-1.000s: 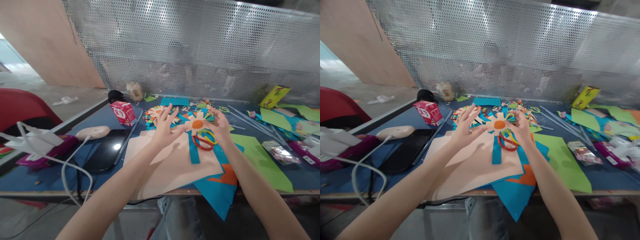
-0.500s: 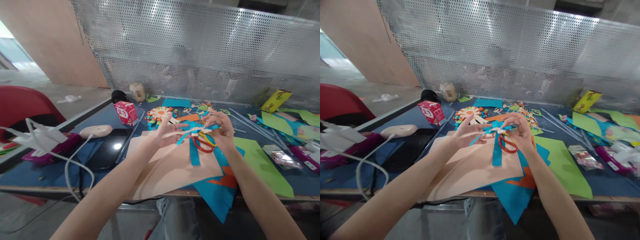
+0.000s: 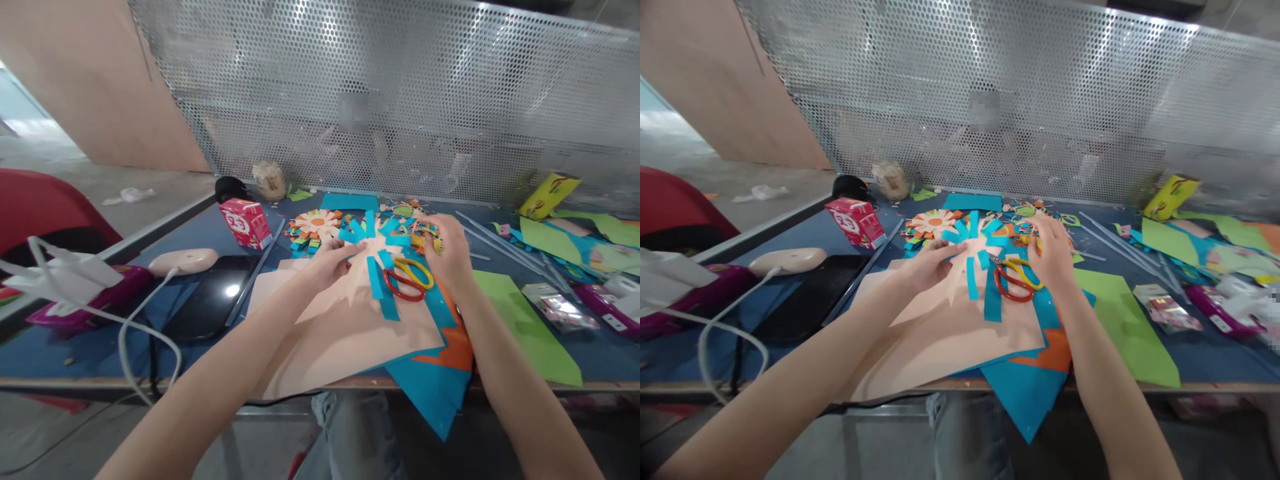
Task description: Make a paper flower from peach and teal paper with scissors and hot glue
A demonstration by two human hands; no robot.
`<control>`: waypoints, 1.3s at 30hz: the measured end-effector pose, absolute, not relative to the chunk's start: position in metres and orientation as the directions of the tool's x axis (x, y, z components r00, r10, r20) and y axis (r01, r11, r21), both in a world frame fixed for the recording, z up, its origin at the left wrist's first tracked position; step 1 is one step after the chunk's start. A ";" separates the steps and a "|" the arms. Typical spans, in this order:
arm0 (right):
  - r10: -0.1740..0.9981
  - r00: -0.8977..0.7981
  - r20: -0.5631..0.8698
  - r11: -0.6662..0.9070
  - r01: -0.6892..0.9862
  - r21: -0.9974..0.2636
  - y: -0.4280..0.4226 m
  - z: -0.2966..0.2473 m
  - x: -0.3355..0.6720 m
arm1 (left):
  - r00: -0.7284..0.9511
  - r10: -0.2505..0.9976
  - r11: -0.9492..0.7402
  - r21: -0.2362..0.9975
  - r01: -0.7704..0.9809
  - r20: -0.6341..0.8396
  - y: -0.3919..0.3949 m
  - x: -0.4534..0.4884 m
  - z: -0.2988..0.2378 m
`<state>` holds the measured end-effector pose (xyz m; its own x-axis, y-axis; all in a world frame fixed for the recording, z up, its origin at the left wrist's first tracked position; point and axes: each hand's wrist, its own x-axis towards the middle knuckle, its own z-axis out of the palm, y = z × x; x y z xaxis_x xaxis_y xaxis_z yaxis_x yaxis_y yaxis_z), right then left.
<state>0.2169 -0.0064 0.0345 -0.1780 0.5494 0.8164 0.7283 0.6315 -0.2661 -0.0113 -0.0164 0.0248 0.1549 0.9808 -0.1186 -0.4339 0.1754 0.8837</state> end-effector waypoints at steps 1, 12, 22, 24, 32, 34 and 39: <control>0.574 -0.149 0.805 0.533 0.815 -0.228 -0.003 0.033 0.223 | 0.111 0.989 0.138 0.880 -0.454 -0.098 -0.015 -0.012 0.024; 0.940 0.327 0.097 -0.291 0.917 -0.275 0.015 0.015 0.253 | 0.052 0.997 0.076 0.879 -0.471 -0.058 -0.006 -0.014 0.017; 0.942 0.295 0.159 -0.207 0.885 -0.417 0.021 0.018 0.251 | -0.040 0.999 -0.001 0.895 -0.446 -0.018 -0.005 -0.016 0.020; 0.901 0.344 0.266 -0.179 0.851 -0.494 0.017 0.023 0.247 | -0.040 0.999 -0.027 0.901 -0.433 0.010 -0.004 -0.018 0.019; 0.664 0.282 0.693 0.204 0.823 -0.530 -0.011 0.033 0.217 | -0.127 0.990 -0.111 0.909 -0.402 0.065 0.004 -0.022 0.010; 0.611 0.149 0.777 0.269 0.884 -0.381 -0.016 0.031 0.210 | -0.135 0.988 -0.125 0.907 -0.402 0.076 0.005 -0.022 0.009; 0.492 -0.214 0.844 0.342 0.939 0.039 -0.018 0.019 0.198 | -0.156 0.987 -0.100 0.920 -0.378 0.044 0.004 -0.022 0.009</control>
<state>0.1985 -0.0178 0.0194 -0.2143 0.4924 0.8436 0.9390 0.3417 0.0391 -0.0217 0.0041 0.0086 -0.1558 0.9868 0.0438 -0.3776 -0.1004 0.9205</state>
